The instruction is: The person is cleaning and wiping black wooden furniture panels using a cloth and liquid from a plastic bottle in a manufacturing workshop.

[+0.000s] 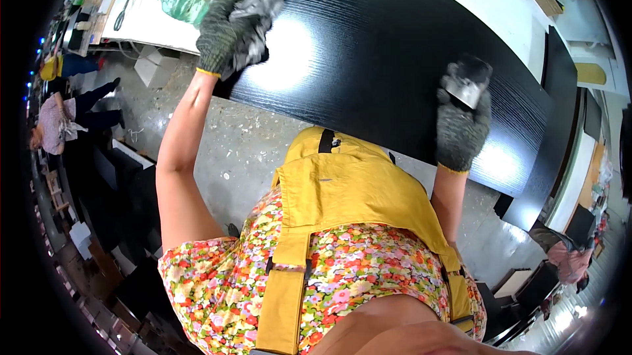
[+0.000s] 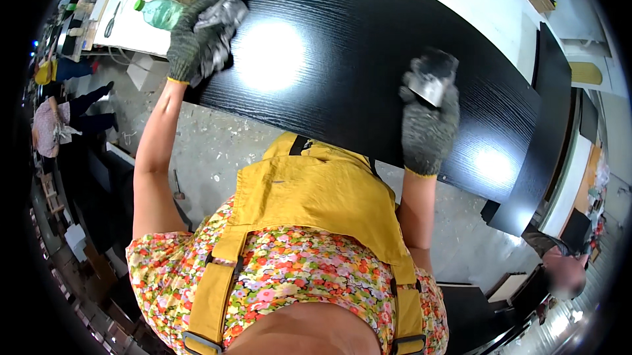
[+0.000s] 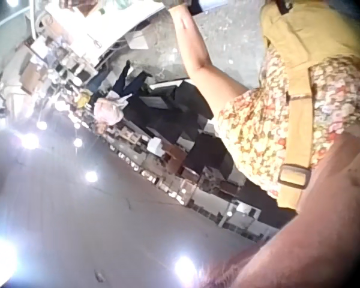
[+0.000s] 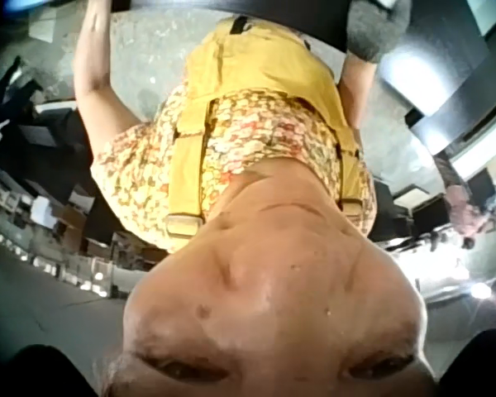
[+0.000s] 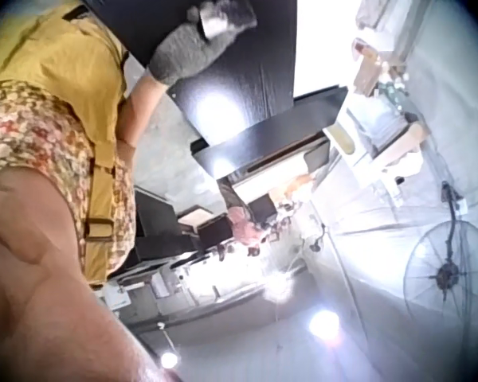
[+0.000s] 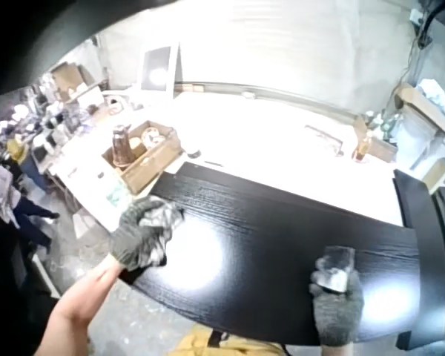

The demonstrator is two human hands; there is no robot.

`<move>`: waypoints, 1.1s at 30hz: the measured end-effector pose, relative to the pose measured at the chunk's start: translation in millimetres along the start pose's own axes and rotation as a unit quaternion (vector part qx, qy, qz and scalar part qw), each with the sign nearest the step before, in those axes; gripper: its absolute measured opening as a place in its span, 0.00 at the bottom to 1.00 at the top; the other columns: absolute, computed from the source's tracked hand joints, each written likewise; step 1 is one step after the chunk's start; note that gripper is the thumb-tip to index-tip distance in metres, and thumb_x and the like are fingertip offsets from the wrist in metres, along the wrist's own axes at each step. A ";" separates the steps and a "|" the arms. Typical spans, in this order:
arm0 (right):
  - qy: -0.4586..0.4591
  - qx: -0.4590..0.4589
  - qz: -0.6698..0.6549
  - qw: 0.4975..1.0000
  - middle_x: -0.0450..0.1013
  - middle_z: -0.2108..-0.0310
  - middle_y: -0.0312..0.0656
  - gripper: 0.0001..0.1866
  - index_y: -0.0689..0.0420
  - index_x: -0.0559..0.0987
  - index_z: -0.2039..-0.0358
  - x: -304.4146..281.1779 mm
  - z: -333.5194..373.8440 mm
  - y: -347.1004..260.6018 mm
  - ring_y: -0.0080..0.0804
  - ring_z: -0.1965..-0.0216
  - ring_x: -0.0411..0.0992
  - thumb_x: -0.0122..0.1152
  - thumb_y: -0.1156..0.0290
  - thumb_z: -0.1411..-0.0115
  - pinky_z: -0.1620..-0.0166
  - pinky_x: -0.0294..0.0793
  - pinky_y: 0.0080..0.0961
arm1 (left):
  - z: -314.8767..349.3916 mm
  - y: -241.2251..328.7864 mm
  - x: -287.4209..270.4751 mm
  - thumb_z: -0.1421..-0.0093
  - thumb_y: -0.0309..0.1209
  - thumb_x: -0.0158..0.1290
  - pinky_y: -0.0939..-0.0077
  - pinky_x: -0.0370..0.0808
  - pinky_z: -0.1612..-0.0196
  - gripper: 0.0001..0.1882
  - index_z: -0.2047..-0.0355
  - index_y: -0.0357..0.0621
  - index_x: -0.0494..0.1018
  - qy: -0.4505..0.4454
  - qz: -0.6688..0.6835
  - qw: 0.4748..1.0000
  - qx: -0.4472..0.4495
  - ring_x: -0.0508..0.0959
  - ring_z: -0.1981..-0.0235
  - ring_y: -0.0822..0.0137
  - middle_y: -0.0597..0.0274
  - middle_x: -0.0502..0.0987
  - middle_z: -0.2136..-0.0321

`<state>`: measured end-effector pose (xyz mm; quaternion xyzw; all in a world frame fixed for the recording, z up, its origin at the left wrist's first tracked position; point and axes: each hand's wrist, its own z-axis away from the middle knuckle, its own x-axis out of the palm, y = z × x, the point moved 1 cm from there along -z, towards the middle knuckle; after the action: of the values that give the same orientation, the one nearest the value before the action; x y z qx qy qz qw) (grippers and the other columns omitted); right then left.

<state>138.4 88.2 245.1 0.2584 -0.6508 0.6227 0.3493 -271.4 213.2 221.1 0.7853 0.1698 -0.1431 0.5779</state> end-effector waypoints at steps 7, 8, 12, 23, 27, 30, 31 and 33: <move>-0.020 0.090 0.015 0.996 0.68 0.44 0.54 0.27 0.60 0.64 0.37 33.7 -33.0 27.1 0.49 0.45 0.69 0.53 0.64 0.34 0.44 0.73 0.41 | 25.1 74.0 86.6 0.41 0.43 0.56 0.66 0.69 0.40 0.21 0.49 0.50 0.77 -0.277 -0.090 0.886 0.361 0.73 0.43 0.60 0.57 0.74 0.46; -0.032 0.075 0.053 0.995 0.68 0.43 0.52 0.28 0.60 0.63 0.36 35.0 -37.1 32.4 0.47 0.44 0.69 0.53 0.64 0.34 0.43 0.71 0.41 | 21.6 84.0 93.5 0.41 0.44 0.56 0.67 0.70 0.41 0.21 0.49 0.50 0.77 -0.307 -0.068 0.917 0.246 0.74 0.45 0.60 0.56 0.75 0.47; -0.066 -0.014 0.204 0.977 0.67 0.41 0.45 0.29 0.60 0.62 0.35 44.1 -51.9 50.3 0.37 0.42 0.67 0.52 0.66 0.34 0.38 0.65 0.32 | 3.6 117.7 129.4 0.45 0.53 0.60 0.67 0.71 0.42 0.40 0.36 0.51 0.64 -0.263 0.017 0.963 0.047 0.76 0.45 0.54 0.50 0.74 0.45; -0.129 0.027 0.318 0.939 0.73 0.47 0.49 0.24 0.66 0.71 0.42 78.8 -118.1 0.8 0.36 0.47 0.73 0.58 0.71 0.38 0.43 0.72 0.27 | -18.9 118.0 146.1 0.48 0.52 0.66 0.67 0.71 0.43 0.44 0.37 0.43 0.65 -0.168 0.176 0.970 0.029 0.75 0.45 0.60 0.51 0.75 0.46; -0.178 -0.104 0.624 0.754 0.78 0.53 0.44 0.20 0.59 0.79 0.49 79.4 -216.2 -17.5 0.33 0.49 0.75 0.60 0.61 0.38 0.44 0.71 0.26 | -18.5 144.6 165.8 0.48 0.53 0.64 0.65 0.71 0.43 0.41 0.39 0.44 0.66 -0.225 0.106 0.967 0.056 0.75 0.45 0.55 0.49 0.75 0.47; -0.239 -0.085 0.767 0.589 0.77 0.50 0.44 0.23 0.54 0.80 0.49 61.0 -314.3 27.2 0.39 0.46 0.73 0.57 0.53 0.38 0.41 0.67 0.30 | -18.7 147.1 166.6 0.46 0.52 0.61 0.63 0.72 0.44 0.38 0.40 0.45 0.67 -0.217 0.088 0.970 0.070 0.76 0.47 0.52 0.48 0.75 0.48; -0.266 -0.062 0.795 0.543 0.76 0.48 0.45 0.25 0.53 0.80 0.48 60.6 -333.4 46.0 0.42 0.45 0.72 0.56 0.51 0.39 0.39 0.66 0.31 | -17.3 145.9 169.8 0.45 0.52 0.61 0.63 0.72 0.44 0.38 0.40 0.44 0.67 -0.208 0.108 0.970 0.065 0.76 0.47 0.52 0.48 0.75 0.48; -0.306 -0.036 0.821 0.480 0.74 0.45 0.46 0.26 0.52 0.79 0.46 50.6 -375.1 79.2 0.44 0.43 0.70 0.55 0.49 0.40 0.38 0.64 0.32 | -19.4 153.3 166.6 0.45 0.49 0.61 0.64 0.72 0.45 0.36 0.41 0.43 0.67 -0.230 0.146 0.961 0.049 0.77 0.48 0.54 0.49 0.76 0.49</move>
<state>95.7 472.2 227.2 -0.2326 -0.6539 0.4837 -0.5332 -54.4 206.5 288.4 0.7749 -0.0913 -0.2416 0.5768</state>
